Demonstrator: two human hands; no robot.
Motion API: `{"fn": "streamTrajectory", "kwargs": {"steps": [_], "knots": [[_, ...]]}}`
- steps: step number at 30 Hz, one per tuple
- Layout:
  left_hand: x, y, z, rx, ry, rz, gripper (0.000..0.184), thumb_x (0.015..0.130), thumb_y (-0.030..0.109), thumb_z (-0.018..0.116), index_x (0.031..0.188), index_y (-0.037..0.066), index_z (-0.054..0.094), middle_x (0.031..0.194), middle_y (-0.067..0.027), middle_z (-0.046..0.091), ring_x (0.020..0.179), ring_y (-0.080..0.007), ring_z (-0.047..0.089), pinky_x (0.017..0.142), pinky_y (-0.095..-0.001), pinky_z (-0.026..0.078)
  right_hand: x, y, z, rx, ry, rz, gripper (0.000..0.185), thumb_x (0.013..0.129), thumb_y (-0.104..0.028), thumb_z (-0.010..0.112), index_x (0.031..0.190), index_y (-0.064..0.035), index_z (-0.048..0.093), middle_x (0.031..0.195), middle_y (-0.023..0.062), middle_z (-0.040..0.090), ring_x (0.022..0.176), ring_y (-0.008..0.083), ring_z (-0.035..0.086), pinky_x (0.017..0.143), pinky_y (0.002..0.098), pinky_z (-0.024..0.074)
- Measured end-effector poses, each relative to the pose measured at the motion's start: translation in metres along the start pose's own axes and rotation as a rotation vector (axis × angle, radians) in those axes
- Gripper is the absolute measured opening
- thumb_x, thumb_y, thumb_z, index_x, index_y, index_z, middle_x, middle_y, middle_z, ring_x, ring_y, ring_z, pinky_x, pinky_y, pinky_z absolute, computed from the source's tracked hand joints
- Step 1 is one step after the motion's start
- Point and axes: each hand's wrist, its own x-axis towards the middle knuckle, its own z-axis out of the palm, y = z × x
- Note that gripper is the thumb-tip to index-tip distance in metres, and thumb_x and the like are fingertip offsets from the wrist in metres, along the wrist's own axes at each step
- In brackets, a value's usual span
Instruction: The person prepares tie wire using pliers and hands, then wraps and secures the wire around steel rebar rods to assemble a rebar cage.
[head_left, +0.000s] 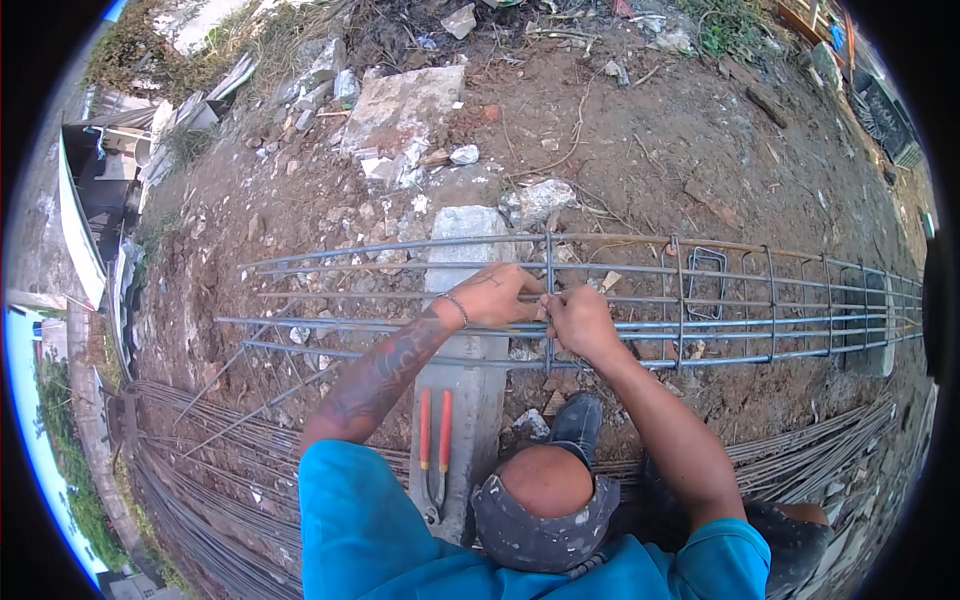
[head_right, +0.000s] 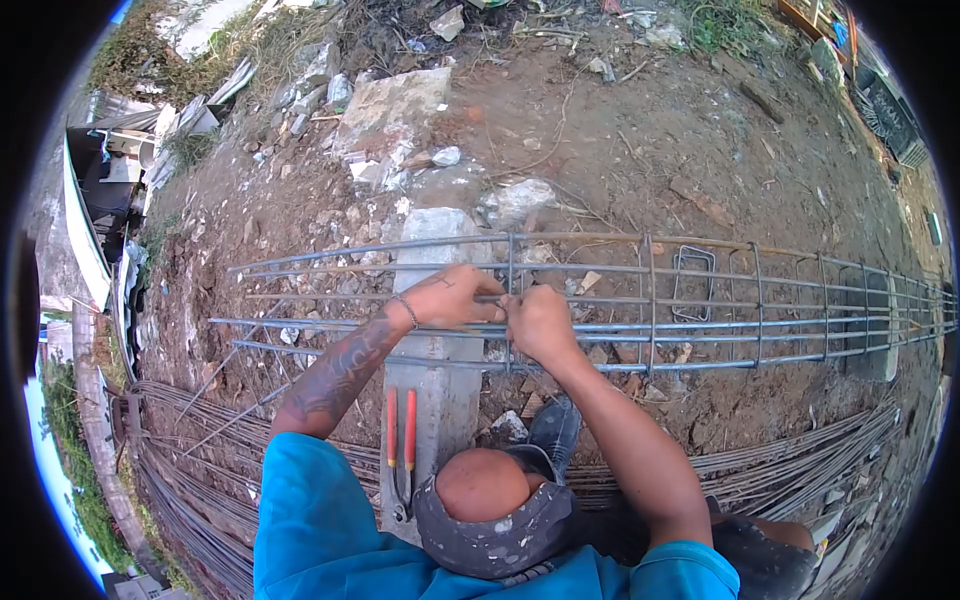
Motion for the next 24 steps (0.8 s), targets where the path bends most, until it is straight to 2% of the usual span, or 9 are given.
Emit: {"fn": "streamTrajectory", "kwargs": {"steps": [1,5,8,10,14,16,18,21,24], "knots": [[0.008,0.0,-0.003,0.037,-0.209,-0.012,0.035,0.073,0.032,0.071,0.093,0.003,0.068,0.082,-0.017,0.065,0.08,-0.0317,0.063,0.074,-0.0387,0.049,0.001,0.001,0.0,0.007,0.012,-0.007,0.035,0.088,-0.021,0.057,0.064,0.0031,0.065,0.05,0.0125,0.059,0.047,0.0235,0.061,0.054,0.0364,0.0496],[0.027,0.009,-0.01,0.149,-0.389,-0.031,0.033,0.073,0.031,0.071,0.089,0.003,0.069,0.082,-0.017,0.067,0.083,-0.0312,0.064,0.074,-0.0372,0.049,0.009,0.016,0.008,-0.025,0.033,-0.073,0.035,0.086,-0.023,0.058,0.065,0.0044,0.065,0.056,0.0195,0.06,0.055,0.0327,0.063,0.06,0.0415,0.0502],[0.027,0.001,0.005,0.274,-0.303,0.042,0.026,0.072,0.028,0.069,0.081,0.003,0.067,0.078,-0.0177,0.064,0.078,-0.032,0.064,0.07,-0.0401,0.049,0.014,0.023,0.012,-0.137,0.115,-0.137,0.037,0.084,-0.025,0.059,0.067,0.0064,0.064,0.063,0.0268,0.059,0.066,0.0419,0.062,0.067,0.0466,0.0495],[0.014,-0.011,0.029,0.421,0.221,0.223,0.018,0.073,0.021,0.065,0.076,0.003,0.061,0.07,-0.0167,0.061,0.07,-0.033,0.062,0.064,-0.0431,0.048,0.01,0.017,0.009,-0.158,0.129,-0.114,0.037,0.082,-0.026,0.059,0.068,0.008,0.063,0.069,0.0313,0.058,0.073,0.0459,0.06,0.071,0.0485,0.0487],[0.002,-0.013,0.045,0.479,0.346,0.318,0.01,0.076,0.013,0.058,0.076,0.003,0.054,0.067,-0.0141,0.059,0.064,-0.033,0.06,0.055,-0.0418,0.047,0.016,0.026,0.017,-0.172,0.13,-0.166,0.035,0.081,-0.025,0.059,0.07,0.0079,0.064,0.071,0.0316,0.059,0.075,0.0455,0.061,0.072,0.0487,0.0492],[0.004,-0.015,0.048,0.505,0.342,0.291,0.012,0.076,0.014,0.059,0.074,0.003,0.054,0.066,-0.014,0.059,0.064,-0.0329,0.06,0.054,-0.0421,0.046,0.015,0.024,0.02,-0.324,0.279,-0.187,0.035,0.081,-0.023,0.056,0.06,0.004,0.063,0.052,0.0203,0.057,0.056,0.0352,0.062,0.064,0.0425,0.0508],[0.003,-0.012,0.048,0.525,0.337,0.261,0.014,0.075,0.015,0.06,0.072,0.003,0.053,0.064,-0.0139,0.058,0.064,-0.0329,0.061,0.054,-0.0423,0.046,0.013,0.02,0.02,-0.335,0.296,-0.18,0.034,0.081,-0.023,0.056,0.061,0.0045,0.063,0.053,0.0212,0.057,0.058,0.0367,0.062,0.065,0.0434,0.0506],[-0.001,0.002,0.034,0.442,0.246,0.055,0.017,0.077,0.017,0.059,0.075,0.001,0.058,0.067,-0.0184,0.061,0.068,-0.0335,0.062,0.058,-0.0398,0.049,0.011,0.019,0.02,-0.331,0.286,-0.183,0.033,0.081,-0.022,0.056,0.064,0.0051,0.064,0.054,0.0211,0.058,0.057,0.0365,0.062,0.065,0.0432,0.0509],[0.009,0.005,0.013,0.157,-0.05,-0.189,0.025,0.082,0.02,0.056,0.085,-0.003,0.064,0.071,-0.0196,0.065,0.072,-0.029,0.066,0.064,-0.0356,0.052,0.019,0.035,0.023,-0.297,0.242,-0.221,0.032,0.084,-0.02,0.055,0.067,0.0048,0.065,0.054,0.018,0.059,0.051,0.0311,0.062,0.059,0.0401,0.0515]]}}
